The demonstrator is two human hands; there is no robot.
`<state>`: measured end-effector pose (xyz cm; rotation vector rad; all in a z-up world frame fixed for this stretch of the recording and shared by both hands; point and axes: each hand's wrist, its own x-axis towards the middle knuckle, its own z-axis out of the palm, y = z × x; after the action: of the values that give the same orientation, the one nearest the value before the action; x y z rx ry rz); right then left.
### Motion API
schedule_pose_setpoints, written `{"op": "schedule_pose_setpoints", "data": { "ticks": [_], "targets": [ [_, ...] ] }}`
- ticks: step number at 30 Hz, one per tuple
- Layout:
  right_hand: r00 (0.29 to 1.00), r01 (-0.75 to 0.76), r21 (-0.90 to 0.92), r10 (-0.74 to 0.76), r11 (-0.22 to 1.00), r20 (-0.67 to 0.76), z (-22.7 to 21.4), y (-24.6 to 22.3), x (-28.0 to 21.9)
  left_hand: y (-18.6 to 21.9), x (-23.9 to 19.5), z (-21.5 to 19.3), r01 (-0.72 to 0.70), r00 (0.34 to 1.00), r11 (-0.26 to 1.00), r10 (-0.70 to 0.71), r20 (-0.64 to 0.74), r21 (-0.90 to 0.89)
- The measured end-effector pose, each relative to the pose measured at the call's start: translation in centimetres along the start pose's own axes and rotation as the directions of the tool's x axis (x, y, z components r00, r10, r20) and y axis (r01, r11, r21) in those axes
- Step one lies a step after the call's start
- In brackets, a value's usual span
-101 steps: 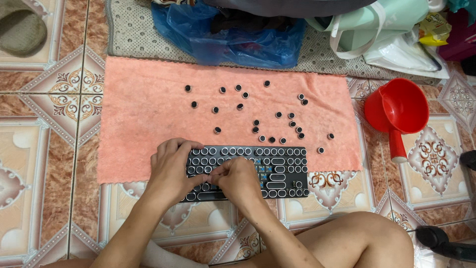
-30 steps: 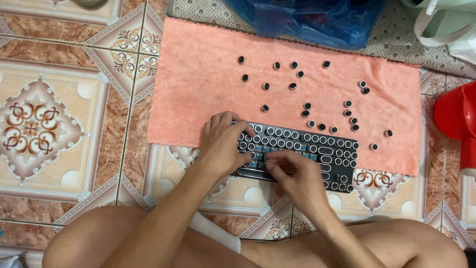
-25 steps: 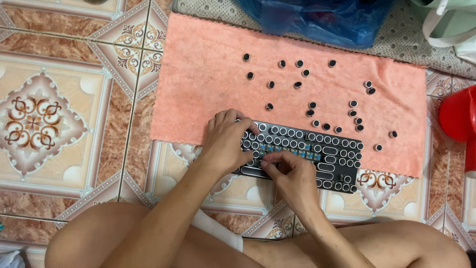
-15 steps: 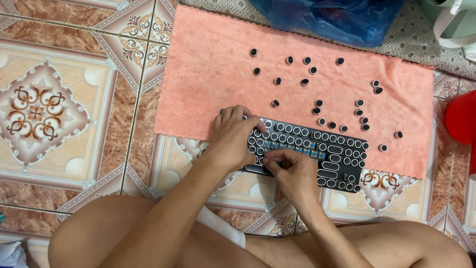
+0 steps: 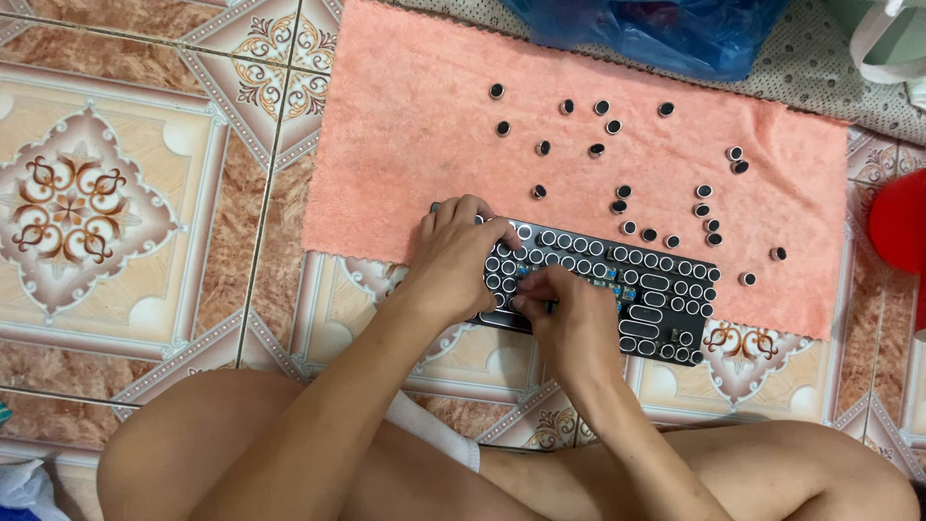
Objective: The person is assembling a keyboard by inserting small circular keycaps into the corresponding slots on a keyboard base. They pick up keycaps from a nearby towel and place them into the keyboard one by one.
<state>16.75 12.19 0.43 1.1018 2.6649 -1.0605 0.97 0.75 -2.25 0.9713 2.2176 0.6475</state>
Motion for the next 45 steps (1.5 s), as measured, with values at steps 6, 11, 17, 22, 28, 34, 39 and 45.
{"op": "schedule_pose_setpoints", "data": {
  "ticks": [6, 11, 17, 22, 28, 34, 39, 45],
  "targets": [
    [0.990, 0.101, -0.242, -0.073, 0.965, 0.124, -0.2, -0.2, 2.1, 0.2, 0.0, -0.2, 0.000, 1.000, 1.000, 0.000, 0.017, 0.011],
    [0.991, -0.038, -0.188, 0.061, 0.981, 0.120, -1.3, -2.0, 0.8, -0.3, 0.4, 0.3, 0.002, 1.000, 1.000, -0.002, 0.020, 0.000],
    [0.998, -0.069, -0.056, 0.068, 0.996, -0.015, -1.1, 1.9, -0.1, 0.1, 0.1, -0.2, -0.014, 0.999, 1.000, 0.014, 0.032, 0.000],
    [0.992, -0.112, -0.001, 0.112, 0.994, -0.066, -4.1, 3.9, -2.0, 0.2, -0.1, -0.2, -0.002, 1.000, 1.000, 0.002, 0.012, -0.011],
    [0.996, -0.087, 0.081, 0.087, 0.993, -0.004, -6.3, 5.3, -2.7, 0.1, -0.5, -1.4, -0.012, 1.000, 1.000, 0.012, 0.001, 0.016],
    [0.974, 0.224, 0.101, -0.225, 0.969, -0.006, -4.0, 2.3, -2.2, -1.0, -0.2, -2.6, -0.054, 0.996, 0.998, 0.051, -0.068, -0.044],
    [0.962, 0.225, 0.041, -0.229, 0.973, 0.148, -1.4, 0.5, 0.2, -1.4, -0.4, -3.5, -0.127, 0.990, 0.985, 0.118, -0.079, -0.120],
    [0.971, 0.104, -0.053, -0.090, 0.993, 0.222, -1.4, -0.7, 1.0, -1.3, -0.8, -3.9, -0.117, 0.991, 0.988, 0.108, -0.079, -0.106]
  ]
}}
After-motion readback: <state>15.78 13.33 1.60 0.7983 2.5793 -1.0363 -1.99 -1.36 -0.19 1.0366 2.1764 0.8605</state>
